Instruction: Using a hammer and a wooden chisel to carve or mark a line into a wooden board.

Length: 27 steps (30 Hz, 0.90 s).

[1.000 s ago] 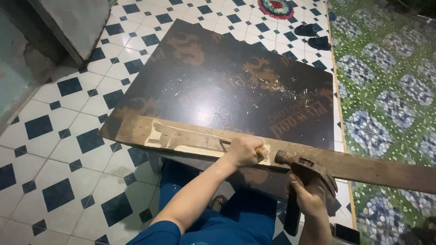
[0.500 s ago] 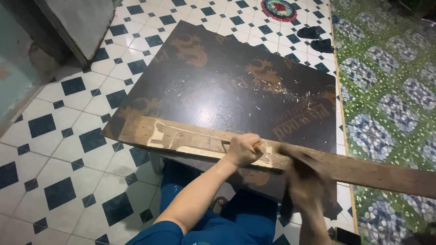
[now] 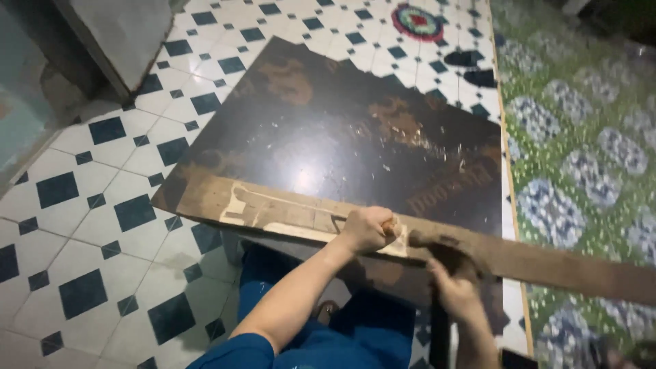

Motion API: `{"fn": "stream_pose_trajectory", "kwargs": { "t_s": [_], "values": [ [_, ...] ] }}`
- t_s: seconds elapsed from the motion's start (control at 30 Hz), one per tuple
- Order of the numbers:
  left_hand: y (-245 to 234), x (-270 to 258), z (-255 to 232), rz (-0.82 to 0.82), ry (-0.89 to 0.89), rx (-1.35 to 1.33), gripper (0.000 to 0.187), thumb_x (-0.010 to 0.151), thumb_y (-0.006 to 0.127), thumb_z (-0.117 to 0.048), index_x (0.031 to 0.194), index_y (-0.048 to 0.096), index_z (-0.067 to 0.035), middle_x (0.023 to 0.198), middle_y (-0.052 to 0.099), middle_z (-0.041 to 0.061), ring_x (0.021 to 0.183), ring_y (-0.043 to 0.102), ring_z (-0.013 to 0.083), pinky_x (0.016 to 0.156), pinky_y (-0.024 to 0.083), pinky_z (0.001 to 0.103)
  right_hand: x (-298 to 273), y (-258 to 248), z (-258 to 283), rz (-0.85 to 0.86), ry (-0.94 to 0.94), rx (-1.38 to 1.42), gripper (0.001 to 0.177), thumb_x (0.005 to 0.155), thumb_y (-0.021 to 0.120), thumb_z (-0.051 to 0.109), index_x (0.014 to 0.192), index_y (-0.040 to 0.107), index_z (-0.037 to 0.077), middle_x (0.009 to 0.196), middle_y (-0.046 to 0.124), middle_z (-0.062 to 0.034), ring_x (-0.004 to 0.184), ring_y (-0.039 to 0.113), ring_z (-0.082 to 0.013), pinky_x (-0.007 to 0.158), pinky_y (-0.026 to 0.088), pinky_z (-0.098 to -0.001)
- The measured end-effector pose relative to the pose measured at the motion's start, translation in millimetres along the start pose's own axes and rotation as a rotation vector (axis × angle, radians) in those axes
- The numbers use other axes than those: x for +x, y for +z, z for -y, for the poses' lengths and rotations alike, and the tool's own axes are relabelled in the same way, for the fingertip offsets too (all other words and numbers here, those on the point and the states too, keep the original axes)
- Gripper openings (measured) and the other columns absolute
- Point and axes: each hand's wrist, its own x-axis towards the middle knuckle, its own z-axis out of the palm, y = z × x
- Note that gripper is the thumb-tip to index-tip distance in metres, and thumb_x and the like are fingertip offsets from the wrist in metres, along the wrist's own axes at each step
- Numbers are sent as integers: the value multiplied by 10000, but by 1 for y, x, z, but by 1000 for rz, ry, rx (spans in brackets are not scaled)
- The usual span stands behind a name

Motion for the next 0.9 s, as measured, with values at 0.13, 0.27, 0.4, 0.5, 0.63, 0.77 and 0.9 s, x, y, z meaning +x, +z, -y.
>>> {"fn": "stream_pose_trajectory", "kwargs": {
  "t_s": [0.13, 0.27, 0.4, 0.5, 0.63, 0.77, 0.9],
  "values": [
    [-30, -22, 33, -52, 146, -244, 555, 1104, 330, -411, 672, 532, -125, 647, 522, 16, 537, 455, 172, 476, 346, 317, -10, -21, -7, 92, -23, 150, 380, 992, 613, 307, 798, 669, -14, 638, 671, -172, 543, 678, -306, 550, 575, -387],
    [-91, -20, 35, -367, -244, -532, 278, 803, 442, -5, 574, 388, -154, 572, 443, -33, 509, 427, 107, 459, 325, 227, -18, -22, -21, 105, 342, 164, 510, 984, 634, 418, 766, 749, -29, 775, 752, -204, 765, 731, -326, 803, 579, -419],
    [-115, -14, 12, -451, -230, -609, 257, 833, 548, -49, 597, 475, -120, 564, 503, 0, 493, 452, 115, 488, 369, 250, -23, -10, -11, 152, 410, -5, 641, 932, 595, 588, 692, 773, 21, 733, 756, -166, 719, 704, -276, 727, 537, -366],
    [-111, -16, 17, -467, -223, -706, 266, 824, 536, 4, 598, 468, -119, 550, 468, -9, 470, 424, 108, 457, 351, 244, -30, -4, -1, 185, 356, 25, 619, 953, 590, 514, 734, 818, -18, 785, 809, -192, 809, 771, -281, 874, 550, -356],
    [-105, -18, 15, -461, -216, -638, 255, 828, 536, -49, 602, 445, -125, 570, 482, 0, 487, 439, 116, 473, 361, 251, -23, -1, -12, 222, 291, -3, 615, 956, 593, 515, 647, 771, 13, 673, 752, -159, 688, 731, -257, 762, 546, -345],
    [-99, -23, 13, -487, -213, -563, 235, 823, 560, -71, 622, 456, -135, 596, 496, -4, 525, 452, 122, 502, 384, 264, -23, -1, -12, 232, 324, -93, 687, 903, 556, 597, 647, 747, -11, 660, 715, -191, 667, 709, -280, 727, 552, -361],
    [-100, -19, 3, -489, -150, -523, 214, 822, 561, -95, 634, 466, -133, 609, 488, 2, 542, 444, 132, 519, 367, 274, -9, 3, -44, 357, -28, 36, 613, 987, 500, 462, 605, 722, 37, 644, 719, -94, 638, 692, -197, 744, 528, -304]
  ]
}}
